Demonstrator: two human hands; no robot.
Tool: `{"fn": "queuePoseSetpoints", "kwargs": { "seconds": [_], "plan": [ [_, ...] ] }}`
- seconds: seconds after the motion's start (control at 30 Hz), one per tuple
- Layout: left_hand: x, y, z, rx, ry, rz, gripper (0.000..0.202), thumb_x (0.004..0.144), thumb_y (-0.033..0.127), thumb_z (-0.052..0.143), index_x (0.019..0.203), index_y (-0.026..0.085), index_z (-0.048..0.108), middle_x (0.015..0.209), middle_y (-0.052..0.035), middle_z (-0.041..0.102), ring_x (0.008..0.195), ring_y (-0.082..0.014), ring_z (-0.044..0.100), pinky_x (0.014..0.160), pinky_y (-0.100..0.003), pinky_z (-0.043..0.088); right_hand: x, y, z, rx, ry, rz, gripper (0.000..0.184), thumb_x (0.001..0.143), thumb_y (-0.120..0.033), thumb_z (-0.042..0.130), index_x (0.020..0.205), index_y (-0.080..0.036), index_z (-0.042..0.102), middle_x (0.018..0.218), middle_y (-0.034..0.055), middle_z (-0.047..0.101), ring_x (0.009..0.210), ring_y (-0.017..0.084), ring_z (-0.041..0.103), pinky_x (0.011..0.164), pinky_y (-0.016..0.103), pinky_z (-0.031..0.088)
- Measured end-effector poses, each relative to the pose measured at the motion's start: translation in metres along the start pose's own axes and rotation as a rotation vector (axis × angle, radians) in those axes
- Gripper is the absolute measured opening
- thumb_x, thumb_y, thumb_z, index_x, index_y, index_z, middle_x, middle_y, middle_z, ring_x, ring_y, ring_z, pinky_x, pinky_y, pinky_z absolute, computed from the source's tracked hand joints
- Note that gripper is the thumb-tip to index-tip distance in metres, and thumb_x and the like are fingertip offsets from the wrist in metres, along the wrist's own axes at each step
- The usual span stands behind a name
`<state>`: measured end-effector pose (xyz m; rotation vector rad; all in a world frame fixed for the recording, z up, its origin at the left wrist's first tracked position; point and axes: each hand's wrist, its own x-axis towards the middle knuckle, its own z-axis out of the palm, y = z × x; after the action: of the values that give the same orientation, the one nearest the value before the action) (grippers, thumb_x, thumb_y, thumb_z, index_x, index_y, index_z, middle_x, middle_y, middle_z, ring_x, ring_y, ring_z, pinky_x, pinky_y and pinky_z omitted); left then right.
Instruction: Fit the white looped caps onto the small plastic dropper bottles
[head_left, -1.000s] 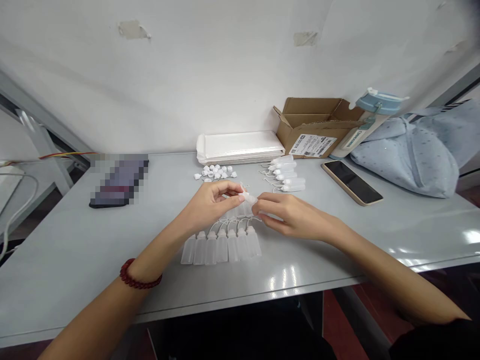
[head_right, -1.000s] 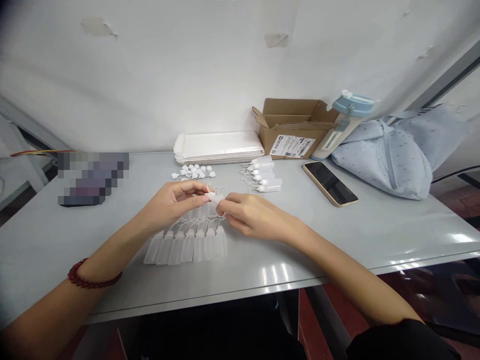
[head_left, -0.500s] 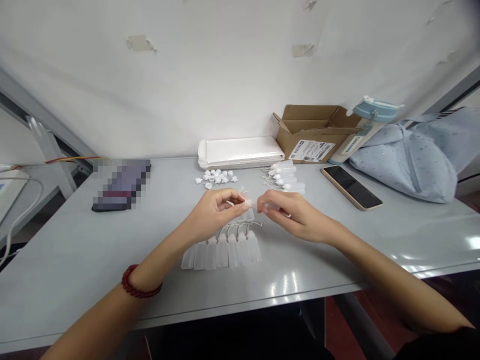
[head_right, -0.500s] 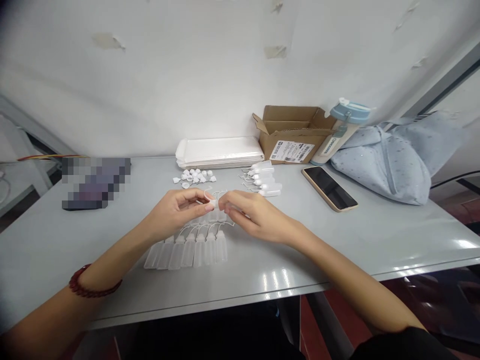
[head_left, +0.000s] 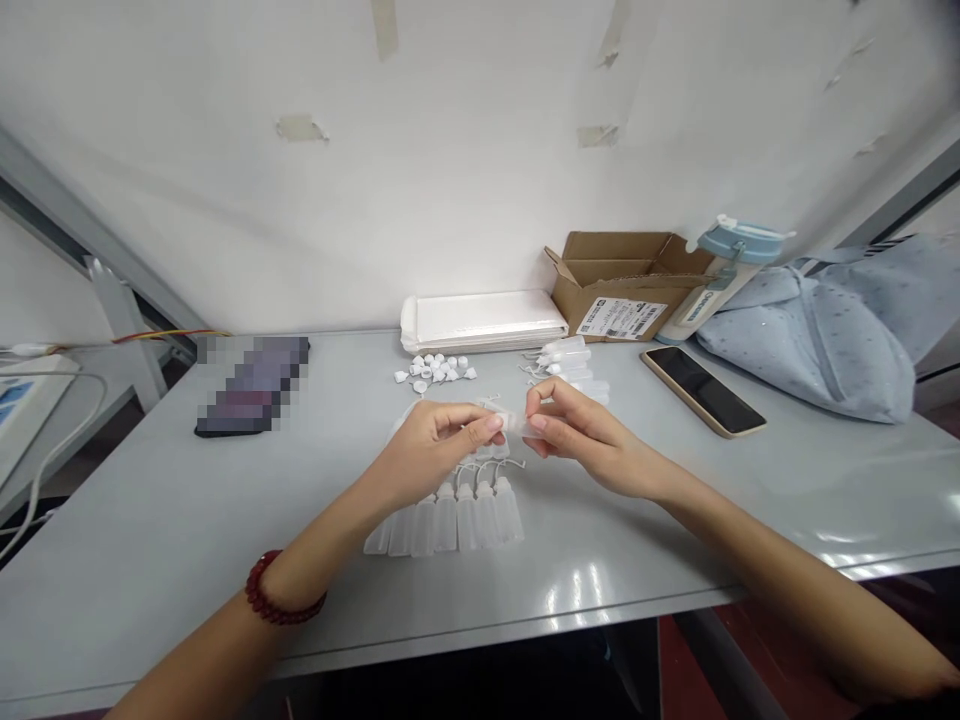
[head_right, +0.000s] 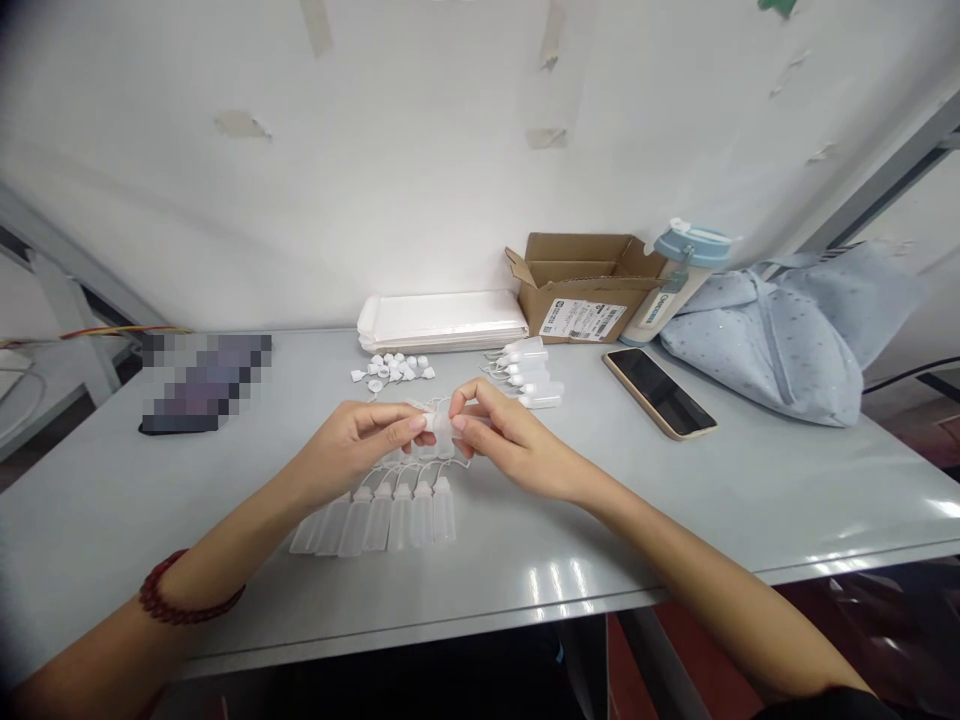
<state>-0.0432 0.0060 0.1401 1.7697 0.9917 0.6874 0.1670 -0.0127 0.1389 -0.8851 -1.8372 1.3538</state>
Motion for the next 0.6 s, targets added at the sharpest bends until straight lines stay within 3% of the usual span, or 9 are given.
{"fn": "queuePoseSetpoints", "kwargs": {
  "seconds": [0.13,0.33,0.4,0.6],
  "plan": [
    [-0.0002,0.0004,0.0011,-0.003,-0.045,-0.001,0.031,0.088,0.042,0.05,0.079,0.019,0.07,0.078,-0.0022,0.069,0.073,-0.0168,0.061,0.067,-0.028,0.048,0.0011,0.0011,-0.0009,0.066,-0.024,0.047,0.013,0.096,-0.034,0.04,0.092,-0.022,0.041,0.068,-0.0036,0.044,0.063,0.011,0.041,0.058,0.025,0.031],
    [-0.002,0.0009,0.0062,0.078,0.073,0.136,0.021,0.085,0.029,0.056,0.1,0.02,0.068,0.093,-0.0047,0.068,0.083,-0.0181,0.06,0.074,-0.029,0.047,0.0047,0.0038,0.0005,0.131,-0.003,0.061,0.015,0.095,-0.036,0.041,0.091,-0.021,0.041,0.064,-0.006,0.035,0.057,0.01,0.034,0.053,0.024,0.025],
    [-0.0027,0.0017,0.0073,0.109,0.06,0.152,0.022,0.087,0.032,0.053,0.097,0.02,0.069,0.091,-0.0044,0.068,0.082,-0.0182,0.059,0.072,-0.029,0.046,0.005,0.0029,0.0011,0.145,0.013,0.059,0.017,0.094,-0.037,0.043,0.089,-0.021,0.04,0.062,-0.0065,0.034,0.056,0.01,0.033,0.052,0.024,0.024],
    [-0.0038,0.0037,0.008,0.15,0.028,0.022,0.041,0.092,0.042,0.041,0.067,0.018,0.064,0.065,0.0001,0.062,0.057,-0.0131,0.053,0.052,-0.023,0.04,0.0043,0.0024,0.0023,0.145,0.03,0.055,0.017,0.094,-0.037,0.044,0.088,-0.021,0.041,0.062,-0.0069,0.033,0.055,0.009,0.033,0.051,0.024,0.024]
  ]
}}
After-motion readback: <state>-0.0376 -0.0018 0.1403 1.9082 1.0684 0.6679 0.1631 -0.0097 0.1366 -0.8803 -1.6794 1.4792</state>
